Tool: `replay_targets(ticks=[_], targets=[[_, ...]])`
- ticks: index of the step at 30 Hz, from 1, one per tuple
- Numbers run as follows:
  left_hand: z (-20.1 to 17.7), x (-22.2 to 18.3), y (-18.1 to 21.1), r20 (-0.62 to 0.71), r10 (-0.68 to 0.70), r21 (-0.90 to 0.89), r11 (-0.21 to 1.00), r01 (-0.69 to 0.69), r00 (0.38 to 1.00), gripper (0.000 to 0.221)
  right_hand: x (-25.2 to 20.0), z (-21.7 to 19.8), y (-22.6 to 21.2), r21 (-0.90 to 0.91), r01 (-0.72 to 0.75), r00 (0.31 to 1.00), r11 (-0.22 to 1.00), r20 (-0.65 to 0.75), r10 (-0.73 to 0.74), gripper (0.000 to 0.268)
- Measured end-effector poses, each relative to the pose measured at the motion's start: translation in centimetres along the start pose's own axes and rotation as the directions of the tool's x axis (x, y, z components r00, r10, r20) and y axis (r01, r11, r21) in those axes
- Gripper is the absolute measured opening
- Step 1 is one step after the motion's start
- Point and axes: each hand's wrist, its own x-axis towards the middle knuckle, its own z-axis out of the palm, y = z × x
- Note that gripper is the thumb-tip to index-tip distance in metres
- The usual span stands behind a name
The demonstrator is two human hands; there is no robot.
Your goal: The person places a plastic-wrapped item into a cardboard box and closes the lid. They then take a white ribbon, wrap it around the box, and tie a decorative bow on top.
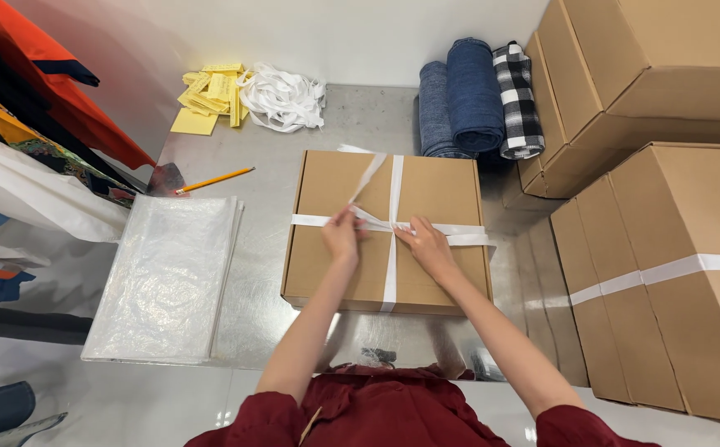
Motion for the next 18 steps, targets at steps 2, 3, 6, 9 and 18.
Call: replay_targets(ticks=[2, 3, 6, 9, 18], targets=[[-1.8, 3.9, -0.6, -0.063, -0.032, -0.095, 0.995, 0.026, 0.997, 0.026, 0.1, -0.1, -0.1, -0.005, 0.006, 1.0, 1.0, -0.01, -0.006, 0.025], [-2.6, 5.8, -0.9, -0.123, -0.066, -0.193, 0.98, 0.041, 0.99, 0.023, 0.2, -0.1, -0.2, -0.01, 0.014, 1.0, 1.0, -0.024, -0.014, 0.025], [-4.5, 5.1, 2.6, -0.057, -0.167, -0.267, 0.953, 0.146, 0.984, 0.027, 0.2, -0.8, -0.4, -0.006, -0.002, 1.0, 1.0, -0.01, 0.002, 0.025], [-5.1, 5.5, 2.6, 0.147, -0.226, -0.291, 0.921, 0.26, 0.963, 0.03, -0.1, -0.1, -0.2, 0.01, -0.018, 1.0, 1.0, -0.009, 0.018, 0.025], [-9.1, 7.5, 7.9, 0.253, -0.097, -0.515, 0.829, 0.219, 0.963, 0.012, 0.4, -0.8, -0.4, 0.004, 0.009, 1.0, 1.0, 0.002, -0.009, 0.024]])
